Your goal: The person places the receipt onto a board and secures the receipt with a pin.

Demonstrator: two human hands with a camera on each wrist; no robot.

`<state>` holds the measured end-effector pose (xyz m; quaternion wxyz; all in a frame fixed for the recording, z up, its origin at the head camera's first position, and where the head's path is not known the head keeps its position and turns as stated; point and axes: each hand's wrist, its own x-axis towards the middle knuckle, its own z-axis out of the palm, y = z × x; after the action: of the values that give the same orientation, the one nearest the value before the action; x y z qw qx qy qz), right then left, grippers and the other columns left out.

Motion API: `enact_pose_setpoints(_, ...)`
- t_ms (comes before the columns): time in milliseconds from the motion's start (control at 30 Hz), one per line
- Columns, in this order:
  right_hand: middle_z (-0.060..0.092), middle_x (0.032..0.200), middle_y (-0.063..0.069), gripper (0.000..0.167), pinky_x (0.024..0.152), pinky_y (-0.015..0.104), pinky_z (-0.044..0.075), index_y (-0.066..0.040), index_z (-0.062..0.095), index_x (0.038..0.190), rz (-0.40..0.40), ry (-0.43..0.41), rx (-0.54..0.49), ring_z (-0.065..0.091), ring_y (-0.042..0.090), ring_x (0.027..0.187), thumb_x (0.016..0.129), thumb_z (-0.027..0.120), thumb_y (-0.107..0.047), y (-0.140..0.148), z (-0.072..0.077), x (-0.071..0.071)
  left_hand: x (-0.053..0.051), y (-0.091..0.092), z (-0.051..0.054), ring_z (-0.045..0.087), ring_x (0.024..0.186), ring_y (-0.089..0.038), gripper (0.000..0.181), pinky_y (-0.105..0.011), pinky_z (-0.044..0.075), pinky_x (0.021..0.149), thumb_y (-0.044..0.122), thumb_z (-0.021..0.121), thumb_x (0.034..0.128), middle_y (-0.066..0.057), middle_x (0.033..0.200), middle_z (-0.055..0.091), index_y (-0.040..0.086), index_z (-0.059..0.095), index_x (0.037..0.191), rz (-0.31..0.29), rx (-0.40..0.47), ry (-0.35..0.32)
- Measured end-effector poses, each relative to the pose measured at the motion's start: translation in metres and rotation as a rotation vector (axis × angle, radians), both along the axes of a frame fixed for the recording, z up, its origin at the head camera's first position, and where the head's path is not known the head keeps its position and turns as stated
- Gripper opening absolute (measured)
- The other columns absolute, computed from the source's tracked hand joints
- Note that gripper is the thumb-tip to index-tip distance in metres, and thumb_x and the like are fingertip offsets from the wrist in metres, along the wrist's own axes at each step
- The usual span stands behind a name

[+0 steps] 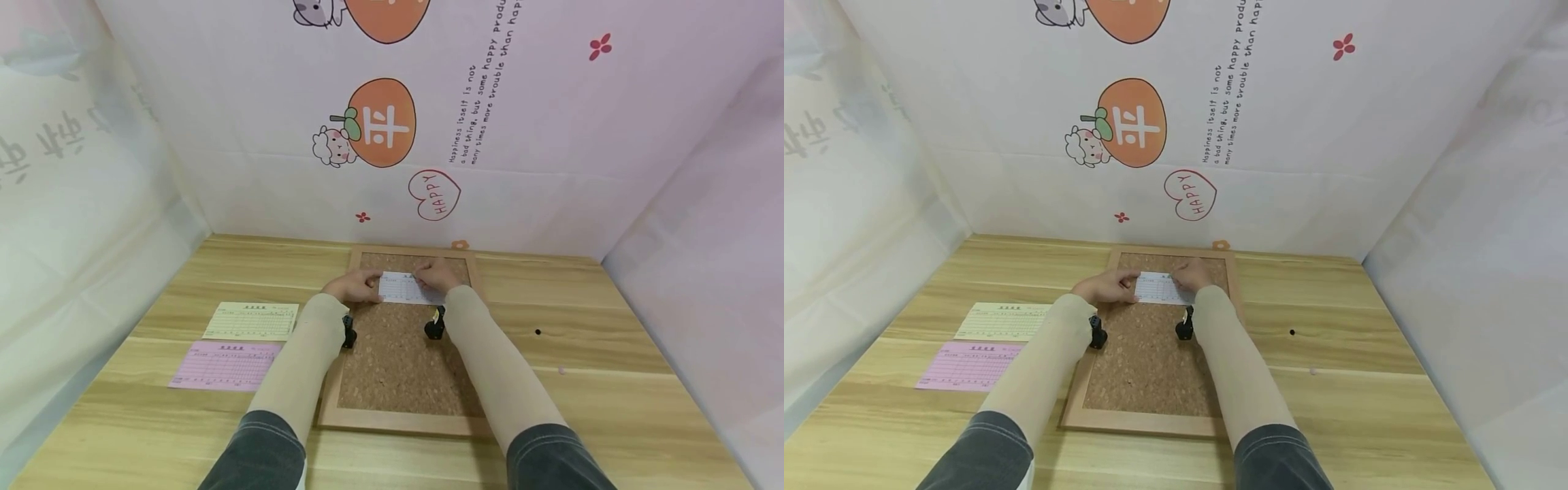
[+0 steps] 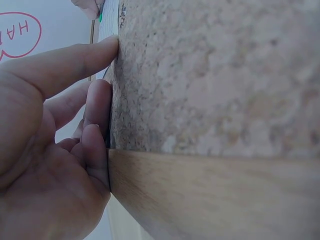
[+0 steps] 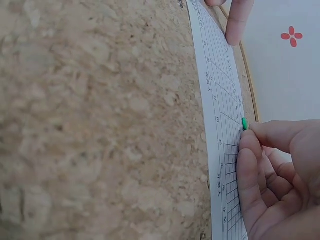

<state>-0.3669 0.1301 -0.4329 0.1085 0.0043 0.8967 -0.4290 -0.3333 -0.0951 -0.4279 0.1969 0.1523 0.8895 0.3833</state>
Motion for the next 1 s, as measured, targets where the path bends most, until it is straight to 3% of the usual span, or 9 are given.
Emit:
enact_pose_setpoints(300, 0.062, 0.082, 0.005, 0.023, 0.070, 0.028, 0.045, 0.002, 0.070, 0.093, 0.055, 0.015, -0.013, 0.053, 0.014, 0.073, 0.101, 0.057, -0.015, 0.003, 0.003, 0.004, 0.001, 0.000, 0.001, 0.048, 0.098, -0.023, 0.068, -0.029, 0.044, 0.074, 0.010, 0.068, 0.0947, -0.016, 0.125, 0.051, 0.003, 0.036, 0.154, -0.004, -0.003, 0.004)
enact_pose_setpoints(500, 0.066, 0.092, 0.007, 0.024, 0.073, 0.029, 0.048, 0.000, 0.070, 0.103, 0.085, -0.030, -0.043, 0.056, 0.015, 0.078, 0.102, 0.056, -0.019, 0.005, 0.006, 0.004, 0.002, 0.000, 0.001, 0.048, 0.107, -0.025, 0.068, -0.032, 0.045, 0.081, 0.012, 0.068, 0.0949, -0.018, 0.132, 0.050, 0.004, 0.036, 0.155, -0.004, -0.021, 0.009)
enact_pose_setpoints(767, 0.066, 0.101, 0.012, 0.028, 0.079, 0.032, 0.051, 0.003, 0.067, 0.114, 0.131, -0.017, -0.071, 0.061, 0.019, 0.088, 0.103, 0.053, -0.019, 0.003, 0.012, 0.010, 0.001, -0.002, 0.001, 0.048, 0.109, -0.026, 0.068, -0.034, 0.046, 0.084, 0.012, 0.068, 0.0951, -0.020, 0.134, 0.050, 0.002, 0.035, 0.154, -0.013, -0.011, 0.017)
enact_pose_setpoints(1000, 0.068, 0.107, 0.015, 0.033, 0.084, 0.037, 0.053, 0.001, 0.067, 0.121, 0.161, 0.010, -0.008, 0.066, 0.025, 0.096, 0.103, 0.055, -0.024, 0.007, 0.016, 0.015, 0.001, 0.000, 0.002, 0.048, 0.105, -0.025, 0.068, -0.031, 0.045, 0.080, 0.011, 0.067, 0.0953, -0.019, 0.131, 0.050, 0.003, 0.035, 0.154, -0.012, -0.012, 0.010)
